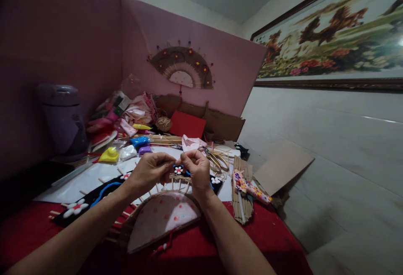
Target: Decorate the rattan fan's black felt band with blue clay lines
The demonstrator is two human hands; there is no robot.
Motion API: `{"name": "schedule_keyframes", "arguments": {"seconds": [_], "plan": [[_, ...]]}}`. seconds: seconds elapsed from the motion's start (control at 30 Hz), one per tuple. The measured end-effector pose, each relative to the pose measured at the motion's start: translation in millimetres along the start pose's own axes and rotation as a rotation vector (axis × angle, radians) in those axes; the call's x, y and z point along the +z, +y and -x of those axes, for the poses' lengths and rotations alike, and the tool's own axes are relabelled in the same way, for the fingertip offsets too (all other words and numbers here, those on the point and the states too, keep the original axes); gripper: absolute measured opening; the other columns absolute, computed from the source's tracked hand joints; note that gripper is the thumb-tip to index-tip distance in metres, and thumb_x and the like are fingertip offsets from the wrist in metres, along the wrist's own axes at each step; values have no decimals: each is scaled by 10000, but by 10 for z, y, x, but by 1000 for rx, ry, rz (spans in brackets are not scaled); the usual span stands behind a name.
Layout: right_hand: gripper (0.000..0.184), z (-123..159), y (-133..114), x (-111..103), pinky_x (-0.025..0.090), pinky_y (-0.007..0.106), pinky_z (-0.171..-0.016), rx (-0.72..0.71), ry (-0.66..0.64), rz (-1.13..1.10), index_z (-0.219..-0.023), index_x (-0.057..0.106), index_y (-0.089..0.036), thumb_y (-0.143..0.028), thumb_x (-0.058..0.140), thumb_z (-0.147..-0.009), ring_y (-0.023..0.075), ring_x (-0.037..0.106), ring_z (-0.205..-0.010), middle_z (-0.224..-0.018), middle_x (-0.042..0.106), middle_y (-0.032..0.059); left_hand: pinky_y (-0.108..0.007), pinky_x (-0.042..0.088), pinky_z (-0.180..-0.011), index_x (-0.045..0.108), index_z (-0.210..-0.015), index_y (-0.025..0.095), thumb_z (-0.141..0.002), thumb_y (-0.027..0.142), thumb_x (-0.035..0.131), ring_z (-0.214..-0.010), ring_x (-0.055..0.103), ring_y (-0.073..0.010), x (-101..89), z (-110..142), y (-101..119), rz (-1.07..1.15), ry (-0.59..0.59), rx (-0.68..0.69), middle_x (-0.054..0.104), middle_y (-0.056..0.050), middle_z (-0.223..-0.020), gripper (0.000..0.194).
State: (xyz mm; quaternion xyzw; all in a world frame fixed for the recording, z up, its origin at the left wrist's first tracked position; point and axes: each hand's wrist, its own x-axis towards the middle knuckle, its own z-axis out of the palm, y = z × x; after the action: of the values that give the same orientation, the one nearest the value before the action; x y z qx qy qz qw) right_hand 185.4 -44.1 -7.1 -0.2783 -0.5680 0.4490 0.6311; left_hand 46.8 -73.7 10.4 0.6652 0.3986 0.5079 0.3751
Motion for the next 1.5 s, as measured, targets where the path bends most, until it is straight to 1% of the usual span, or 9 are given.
{"name": "schedule_keyframes", "arguments": {"seconds": [0.3,0.5,0.6,0.83,1.03,1.17,1.37,1.43,1.5], "plan": [[206,54,22,26,329,217,-460,-56,31,140,-671,577,-176,-325,713,-713,84,464,-452,-580,637,-16,-238,299,-516,574,-584,171,-764,117,455,-500,483,-116,-4,6,-6,-645,46,201,569,-17,-528,222],[207,65,36,47,372,219,-500,-4,-28,-19,-693,558,-180,-312,712,-730,88,476,-480,-636,683,4,-266,303,-545,589,-654,158,-732,133,495,-543,508,-153,-41,7,-16,-820,243,177,595,-51,-580,124],[211,50,-8,41,406,224,-514,75,-19,-157,-709,565,-179,-331,710,-728,106,531,-537,-720,707,30,-248,327,-548,599,-668,168,-739,134,486,-550,519,-141,-77,-7,-23,-675,344,180,589,-24,-578,138],[203,12,-28,-4,423,201,-511,184,-61,-304,-727,573,-176,-324,713,-731,104,560,-579,-718,693,17,-199,327,-394,596,-658,163,-780,261,509,-372,457,-98,-37,-8,51,-104,127,9,505,39,-418,179],[199,11,-22,3,398,216,-512,115,-51,-207,-708,595,-166,-333,700,-736,96,513,-531,-680,676,18,-180,337,-378,614,-676,161,-755,219,499,-371,468,-88,-37,-4,34,-17,55,-7,509,41,-419,151],[206,34,-21,19,398,232,-536,2,-54,-92,-688,563,-179,-332,687,-750,100,491,-520,-643,664,3,-183,339,-399,589,-617,174,-741,200,478,-389,483,-92,-47,6,-8,-109,46,9,515,37,-434,169],[179,71,32,32,435,258,-599,-34,-95,-36,-718,560,-190,-310,686,-760,118,542,-563,-683,688,6,-215,292,-461,551,-517,177,-666,141,509,-454,457,-98,-76,18,12,-441,235,128,515,25,-451,159],[181,65,25,36,449,260,-620,-12,-81,-110,-720,558,-189,-311,685,-762,125,570,-600,-734,704,19,-218,301,-473,544,-513,174,-651,144,523,-468,460,-99,-94,-4,18,-414,351,90,517,25,-468,143],[182,51,8,32,458,257,-625,47,-59,-215,-736,552,-195,-320,681,-765,133,592,-646,-787,713,30,-217,320,-454,558,-561,169,-672,179,528,-447,471,-100,-107,-31,20,-212,374,4,532,24,-491,115]]}}
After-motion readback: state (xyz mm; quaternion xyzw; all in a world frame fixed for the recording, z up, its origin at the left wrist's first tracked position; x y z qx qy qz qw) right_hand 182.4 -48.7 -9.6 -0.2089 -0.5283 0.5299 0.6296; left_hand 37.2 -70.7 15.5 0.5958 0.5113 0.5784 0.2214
